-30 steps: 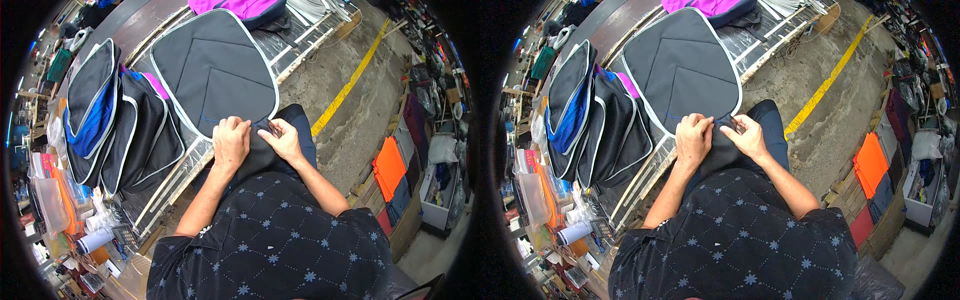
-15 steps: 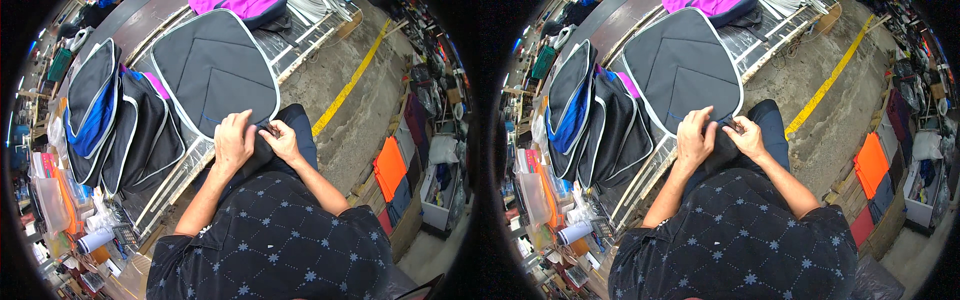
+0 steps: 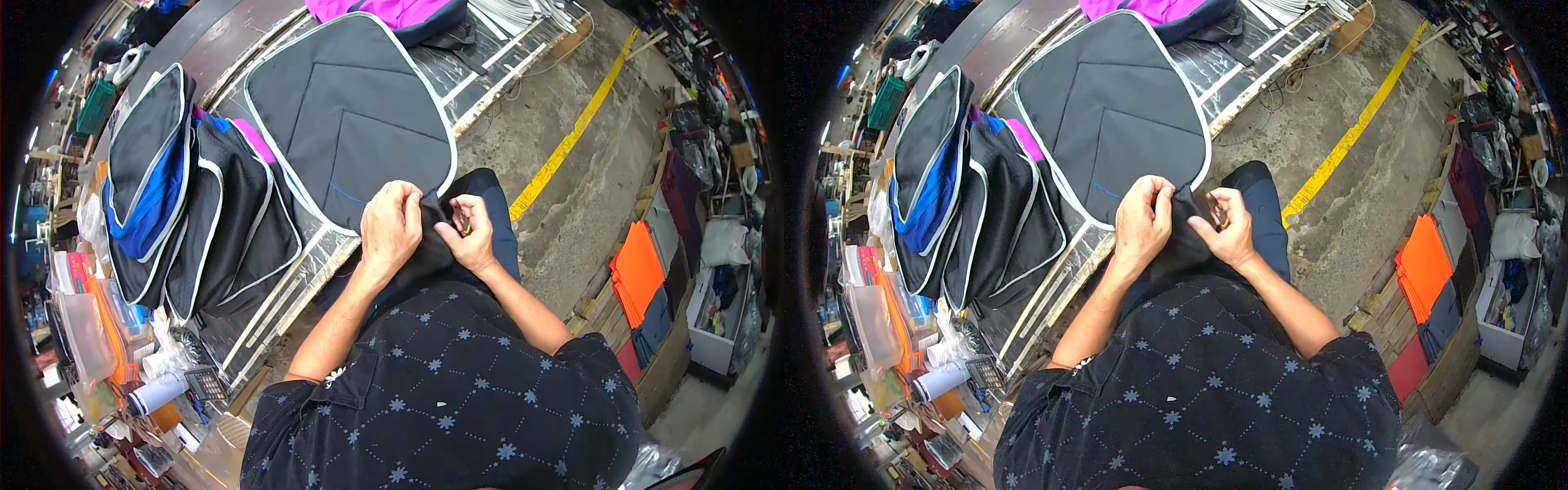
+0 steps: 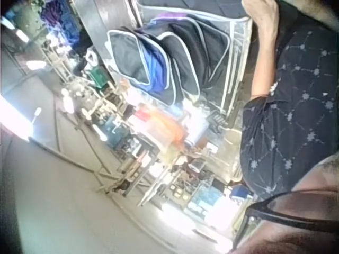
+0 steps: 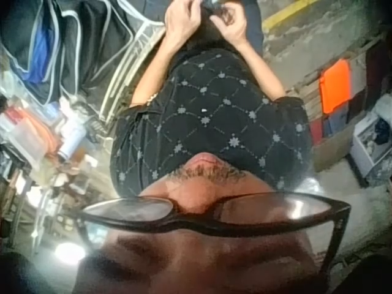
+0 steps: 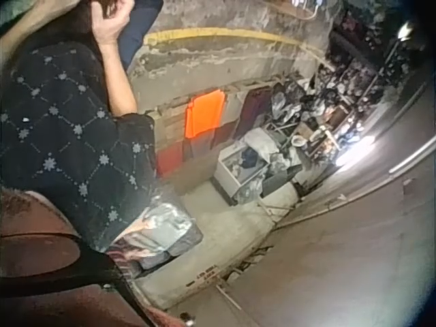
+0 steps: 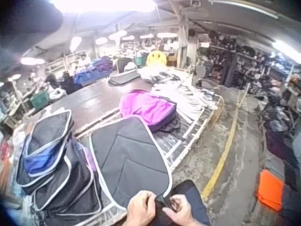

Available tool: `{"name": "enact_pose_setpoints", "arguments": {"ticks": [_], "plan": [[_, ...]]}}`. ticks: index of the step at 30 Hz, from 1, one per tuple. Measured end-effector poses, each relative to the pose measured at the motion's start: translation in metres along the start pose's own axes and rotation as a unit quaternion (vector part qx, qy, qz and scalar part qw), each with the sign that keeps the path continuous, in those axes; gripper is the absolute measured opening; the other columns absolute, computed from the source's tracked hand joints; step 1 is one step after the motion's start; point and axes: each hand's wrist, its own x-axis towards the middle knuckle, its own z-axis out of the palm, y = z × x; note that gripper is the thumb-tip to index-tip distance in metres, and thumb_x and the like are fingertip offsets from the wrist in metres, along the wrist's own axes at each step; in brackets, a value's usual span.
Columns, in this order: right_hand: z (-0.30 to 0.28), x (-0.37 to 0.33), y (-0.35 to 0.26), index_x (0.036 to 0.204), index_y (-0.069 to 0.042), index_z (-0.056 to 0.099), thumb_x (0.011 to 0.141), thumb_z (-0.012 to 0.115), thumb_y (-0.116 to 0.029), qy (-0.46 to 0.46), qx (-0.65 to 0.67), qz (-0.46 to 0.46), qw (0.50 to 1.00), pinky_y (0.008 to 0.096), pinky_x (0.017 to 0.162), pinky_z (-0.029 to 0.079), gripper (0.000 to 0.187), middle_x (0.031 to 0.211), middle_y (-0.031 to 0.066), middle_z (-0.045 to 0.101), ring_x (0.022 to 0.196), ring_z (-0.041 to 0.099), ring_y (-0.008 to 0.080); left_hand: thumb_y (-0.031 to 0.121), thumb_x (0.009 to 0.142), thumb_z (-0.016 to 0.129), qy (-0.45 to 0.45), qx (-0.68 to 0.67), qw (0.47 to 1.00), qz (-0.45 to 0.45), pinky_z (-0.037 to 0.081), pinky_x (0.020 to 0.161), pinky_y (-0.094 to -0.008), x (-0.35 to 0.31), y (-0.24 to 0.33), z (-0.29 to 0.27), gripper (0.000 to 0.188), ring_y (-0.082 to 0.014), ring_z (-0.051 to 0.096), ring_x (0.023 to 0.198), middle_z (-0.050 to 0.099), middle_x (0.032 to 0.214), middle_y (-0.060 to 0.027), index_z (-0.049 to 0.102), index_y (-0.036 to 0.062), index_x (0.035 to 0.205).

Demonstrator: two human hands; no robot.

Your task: Trimming loose threads from manufactured bag components using a pair of thread nippers.

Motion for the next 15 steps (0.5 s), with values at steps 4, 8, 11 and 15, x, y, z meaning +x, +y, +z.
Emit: {"name": "enact_pose_setpoints", "arguments": {"ticks": [4,8,11,15], "plan": [[-0.018,0.011,-0.033,0.129,-0.002,0.062,0.096,0.087,-0.028,0.009,-0.031,0.068,0.997,0.0342,0.081,0.058,0.049,0.103,0.0128,0.075,0.088,0.071,0.0192,0.007,0.102,0.066,-0.020,-0.051,0.997,-0.054,0.053,0.078,-0.0510,-0.002,0.003,-0.001,0.004,-0.0424,0.071,0.083,0.074,0.092,-0.0163,0.065,0.0025,0.102],[-0.015,0.029,-0.089,0.128,-0.002,0.064,0.094,0.091,-0.026,-0.025,-0.175,-0.007,0.984,0.0271,0.083,0.054,0.049,0.108,0.0047,0.071,0.087,0.060,0.0097,0.006,0.102,0.067,0.006,0.005,1.000,0.008,0.050,0.077,-0.0490,-0.011,-0.012,0.007,0.003,-0.0385,0.069,0.082,0.073,0.091,-0.0123,0.064,0.0052,0.104],[-0.004,0.039,-0.090,0.112,-0.001,0.071,0.090,0.093,-0.024,-0.041,-0.175,0.097,0.979,0.0268,0.069,0.049,0.040,0.086,-0.0006,0.067,0.076,0.054,0.0060,0.005,0.100,0.068,0.071,0.095,0.985,0.123,0.045,0.080,-0.0431,-0.018,-0.016,0.014,0.007,-0.0304,0.068,0.083,0.069,0.089,-0.0067,0.064,0.0083,0.105],[-0.003,0.031,-0.039,0.100,0.000,0.073,0.096,0.087,-0.023,-0.051,-0.089,0.156,0.982,0.0267,0.058,0.040,0.027,0.071,-0.0053,0.055,0.067,0.046,0.0036,0.005,0.100,0.069,0.059,0.082,0.989,0.109,0.046,0.078,-0.0435,-0.020,-0.021,0.018,0.008,-0.0314,0.068,0.081,0.069,0.089,-0.0068,0.064,0.0082,0.105]]}}
